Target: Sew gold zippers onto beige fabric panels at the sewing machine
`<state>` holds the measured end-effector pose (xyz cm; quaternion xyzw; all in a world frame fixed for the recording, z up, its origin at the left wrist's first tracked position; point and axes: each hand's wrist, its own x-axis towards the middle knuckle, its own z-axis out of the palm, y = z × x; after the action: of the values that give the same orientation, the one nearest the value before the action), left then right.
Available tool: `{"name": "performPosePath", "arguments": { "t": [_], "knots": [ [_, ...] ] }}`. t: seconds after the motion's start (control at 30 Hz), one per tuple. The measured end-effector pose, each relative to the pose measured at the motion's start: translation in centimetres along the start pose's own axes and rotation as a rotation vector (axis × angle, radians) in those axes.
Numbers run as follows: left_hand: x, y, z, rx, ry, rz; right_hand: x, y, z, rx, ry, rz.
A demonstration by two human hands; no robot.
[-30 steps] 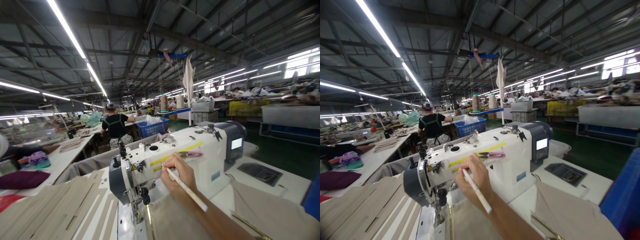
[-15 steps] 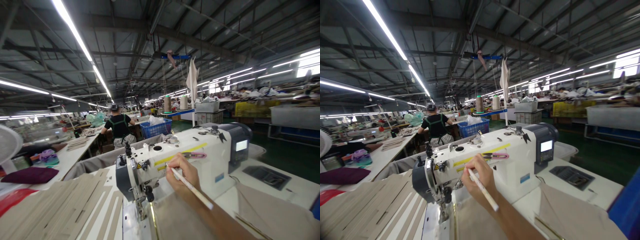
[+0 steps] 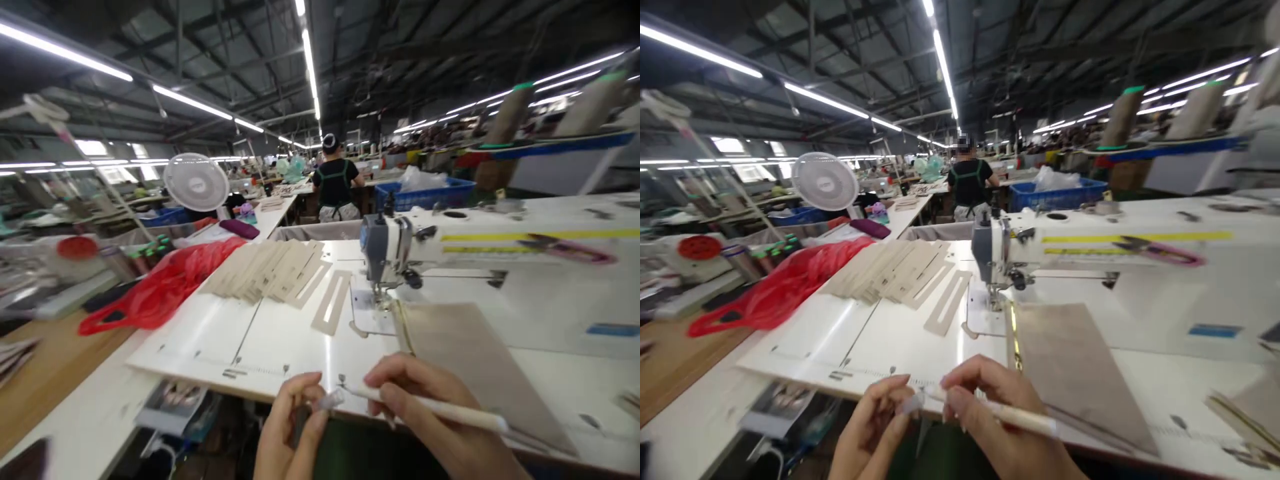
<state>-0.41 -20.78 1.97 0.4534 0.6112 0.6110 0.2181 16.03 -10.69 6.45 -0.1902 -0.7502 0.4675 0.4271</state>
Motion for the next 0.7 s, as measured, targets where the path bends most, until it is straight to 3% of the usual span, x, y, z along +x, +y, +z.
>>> {"name": "performPosePath", "arguments": {
  "t": [0.1,0.23,0.7],
  "knots": [
    [-0.8,0.9,-1.5,-0.112,-0.021,-0.02,-0.1,-0.7,2.0,0.066,-0.055,0.174],
    [-1.4,1.4,-3.8,-0.114,-0.032,0.053,0.0,-2.4,3.7,0.008,-0.047,0.293],
    [-2.3,0.5,-7.7,-0.028,-0.115,0.309,-0.1,-3.7,7.6,0.052,-0.216,0.383]
  ]
}}
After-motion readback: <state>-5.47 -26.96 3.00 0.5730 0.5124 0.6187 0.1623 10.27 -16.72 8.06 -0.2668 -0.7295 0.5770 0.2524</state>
